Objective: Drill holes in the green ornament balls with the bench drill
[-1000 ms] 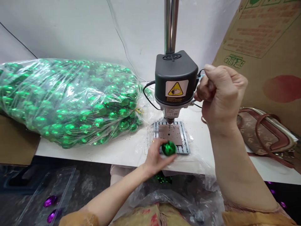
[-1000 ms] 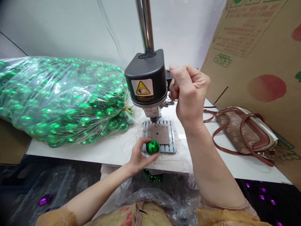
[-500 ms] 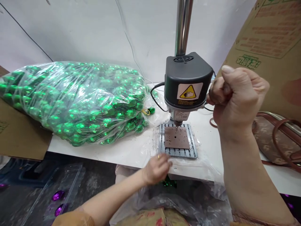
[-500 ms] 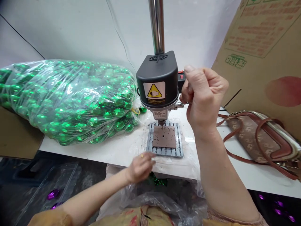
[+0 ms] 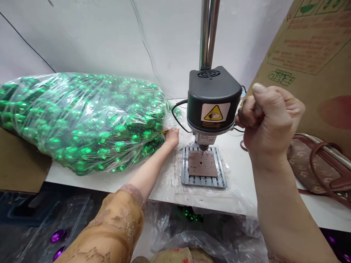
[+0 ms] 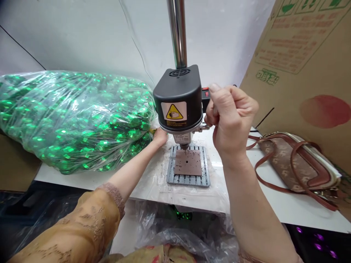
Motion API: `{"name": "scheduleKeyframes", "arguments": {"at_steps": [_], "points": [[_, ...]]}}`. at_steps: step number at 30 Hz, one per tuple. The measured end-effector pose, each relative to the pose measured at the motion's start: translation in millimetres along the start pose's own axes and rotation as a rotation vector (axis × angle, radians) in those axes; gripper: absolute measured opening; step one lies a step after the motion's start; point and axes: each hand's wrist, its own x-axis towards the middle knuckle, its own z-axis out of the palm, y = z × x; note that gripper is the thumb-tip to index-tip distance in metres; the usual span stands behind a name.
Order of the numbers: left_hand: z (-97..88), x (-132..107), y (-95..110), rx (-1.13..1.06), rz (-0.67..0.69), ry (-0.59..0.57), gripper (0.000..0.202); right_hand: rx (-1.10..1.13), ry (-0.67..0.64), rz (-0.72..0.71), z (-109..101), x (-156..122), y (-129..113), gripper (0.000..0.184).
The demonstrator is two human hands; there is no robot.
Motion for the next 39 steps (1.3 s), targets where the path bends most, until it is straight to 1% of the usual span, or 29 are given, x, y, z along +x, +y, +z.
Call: {"name": "scheduleKeyframes", "arguments": {"at_steps": [2, 3, 4, 6, 7, 8, 9, 10, 12, 13, 15, 17, 18, 22, 25, 29, 35, 39], "points": [[-2.7, -8, -3, -0.061, 0.026, -0.001, 0.028, 0.0, 0.002, -0.004, 0, 0, 0, 0.047], [-4.5, -15, -5, -0.151, 0.026, -0.002, 0.029, 0.002, 0.003, -0.003, 0, 0, 0, 0.047], [-6.6, -23, -6, -0.301, 0.013, -0.009, 0.03, 0.006, 0.008, 0.001, 0, 0, 1, 0.047], [-10.9, -44, -10, -0.739, -0.039, -0.052, 0.034, 0.018, 0.021, 0.004, 0, 0, 1, 0.047], [-12.8, -56, -12, -0.968, -0.068, -0.086, 0.036, 0.024, 0.026, 0.004, 0, 0, 1, 0.048], [-14.3, -68, -14, -1.153, -0.093, -0.127, 0.041, 0.029, 0.03, 0.001, 1, 0, 2, 0.048], [-15.2, -79, -15, -1.263, -0.114, -0.171, 0.049, 0.03, 0.032, 0.0, 1, 0, 2, 0.048], [-15.2, -89, -15, -1.316, -0.135, -0.212, 0.057, 0.032, 0.033, -0.001, 1, 0, 2, 0.048], [-12.5, -106, -14, -1.31, -0.177, -0.253, 0.068, 0.039, 0.03, -0.001, 1, 0, 2, 0.048], [-9.9, -112, -13, -1.277, -0.185, -0.247, 0.07, 0.044, 0.028, -0.001, 2, 0, 2, 0.048], [-2.9, -118, -8, -1.209, -0.164, -0.193, 0.07, 0.055, 0.024, -0.003, 2, 1, 2, 0.048], [4.5, -120, -4, -1.173, -0.109, -0.146, 0.069, 0.062, 0.026, 0.003, 2, 2, 2, 0.047], [7.7, -121, -2, -1.165, -0.082, -0.147, 0.069, 0.064, 0.031, 0.01, 2, 2, 2, 0.047], [14.8, -123, 3, -1.097, 0.01, -0.22, 0.07, 0.068, 0.046, 0.028, 1, 3, 2, 0.048], [15.8, -128, 6, -1.015, 0.06, -0.237, 0.068, 0.063, 0.047, 0.03, 1, 3, 3, 0.05], [17.4, -131, 9, -0.953, 0.089, -0.226, 0.068, 0.058, 0.042, 0.021, 0, 3, 4, 0.051], [24.5, -131, 9, -0.938, 0.105, -0.195, 0.073, 0.041, 0.013, 0.001, -2, 3, 6, 0.054], [28.8, -133, 12, -0.924, 0.115, -0.17, 0.07, 0.012, -0.005, -0.015, -3, 3, 7, 0.056]]}}
